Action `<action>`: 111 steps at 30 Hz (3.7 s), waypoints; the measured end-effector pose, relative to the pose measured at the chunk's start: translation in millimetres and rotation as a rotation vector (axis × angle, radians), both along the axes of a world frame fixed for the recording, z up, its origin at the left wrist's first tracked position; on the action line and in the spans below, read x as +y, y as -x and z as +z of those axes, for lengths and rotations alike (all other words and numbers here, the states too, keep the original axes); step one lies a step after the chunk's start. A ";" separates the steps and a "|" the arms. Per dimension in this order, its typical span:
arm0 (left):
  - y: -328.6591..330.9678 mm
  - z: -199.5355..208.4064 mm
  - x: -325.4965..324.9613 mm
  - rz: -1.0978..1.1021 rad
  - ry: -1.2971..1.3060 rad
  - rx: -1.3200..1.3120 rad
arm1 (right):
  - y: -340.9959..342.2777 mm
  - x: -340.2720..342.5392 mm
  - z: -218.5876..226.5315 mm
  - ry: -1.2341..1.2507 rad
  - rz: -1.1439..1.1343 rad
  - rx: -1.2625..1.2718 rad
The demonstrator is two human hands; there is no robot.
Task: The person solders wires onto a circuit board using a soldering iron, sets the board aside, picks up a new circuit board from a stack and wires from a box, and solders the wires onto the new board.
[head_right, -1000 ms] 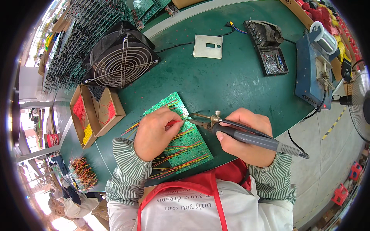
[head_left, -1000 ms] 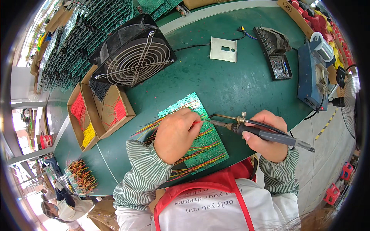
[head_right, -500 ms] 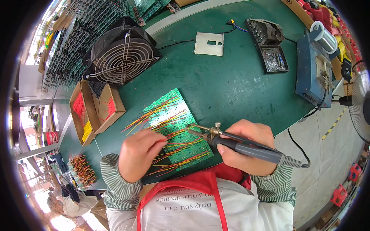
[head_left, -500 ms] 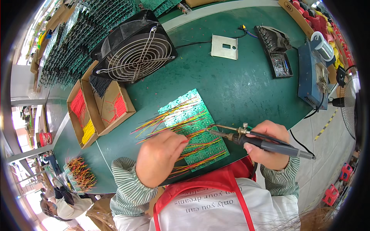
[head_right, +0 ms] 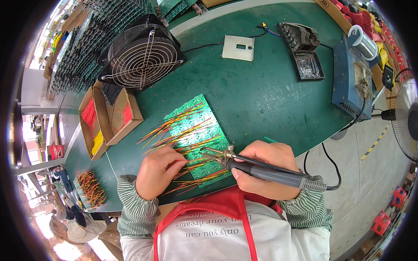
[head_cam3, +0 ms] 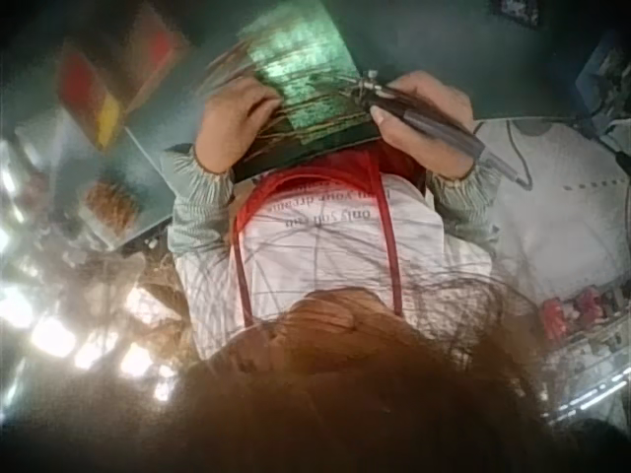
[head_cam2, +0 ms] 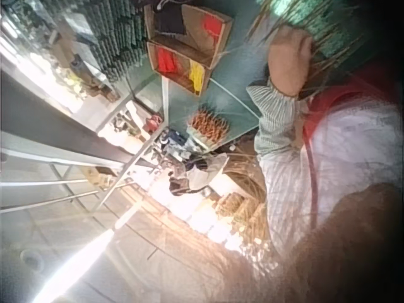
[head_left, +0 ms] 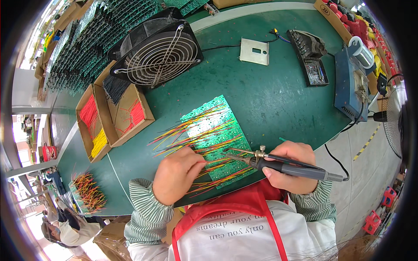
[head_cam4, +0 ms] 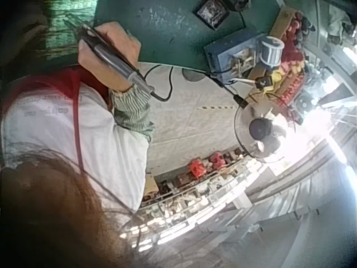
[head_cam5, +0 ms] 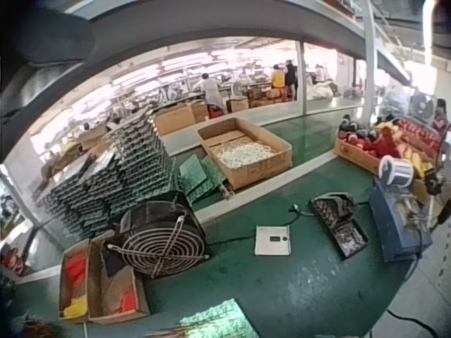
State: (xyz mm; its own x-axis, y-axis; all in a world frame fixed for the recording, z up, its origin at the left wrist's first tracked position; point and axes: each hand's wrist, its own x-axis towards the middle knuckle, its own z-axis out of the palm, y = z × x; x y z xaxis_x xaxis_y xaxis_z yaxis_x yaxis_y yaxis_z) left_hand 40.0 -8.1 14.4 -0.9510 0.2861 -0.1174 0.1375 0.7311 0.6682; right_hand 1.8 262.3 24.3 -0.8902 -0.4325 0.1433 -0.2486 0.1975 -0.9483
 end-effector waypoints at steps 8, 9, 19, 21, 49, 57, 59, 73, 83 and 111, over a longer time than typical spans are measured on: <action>-0.1 -8.1 -3.1 0.135 -0.044 -0.069 | 2.1 -16.1 -10.5 0.021 0.057 -0.017; 0.2 -8.4 -3.7 0.120 -0.043 -0.060 | 2.1 -17.1 -11.4 0.012 0.066 -0.031; 4.8 -5.9 -8.6 0.069 -0.042 -0.120 | 5.8 -25.1 -12.1 -0.002 0.102 -0.055; 5.3 -6.5 -9.5 0.058 -0.045 -0.110 | 7.4 -25.5 -12.6 0.012 0.118 -0.090; 12.4 -5.3 19.9 0.041 0.025 0.043 | 3.7 -6.2 -12.5 -0.024 -0.005 -0.072; 11.2 -8.1 22.0 0.053 0.032 0.056 | 5.4 -2.7 -8.8 -0.031 0.003 -0.056; 10.7 -7.6 22.0 0.051 0.041 0.058 | 4.8 -1.0 -7.1 -0.039 -0.004 -0.057; 21.3 -7.2 39.2 -0.013 0.074 0.127 | 2.0 16.1 -6.4 -0.044 -0.069 -0.081; 27.8 -8.6 37.4 -0.029 0.026 0.081 | 5.1 14.5 -7.7 -0.055 -0.047 -0.086; 37.8 -15.6 59.7 -0.040 0.029 0.147 | 3.8 32.0 -8.0 -0.084 -0.137 -0.095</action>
State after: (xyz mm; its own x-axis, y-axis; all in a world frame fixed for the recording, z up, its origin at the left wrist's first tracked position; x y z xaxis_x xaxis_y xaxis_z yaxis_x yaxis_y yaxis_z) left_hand 2.2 51.6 -1.1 -0.9465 0.3224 0.0137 0.2616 0.7416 0.6177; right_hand -2.0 294.3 16.3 -0.9493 -0.3133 0.0240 -0.1238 0.3025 -0.9451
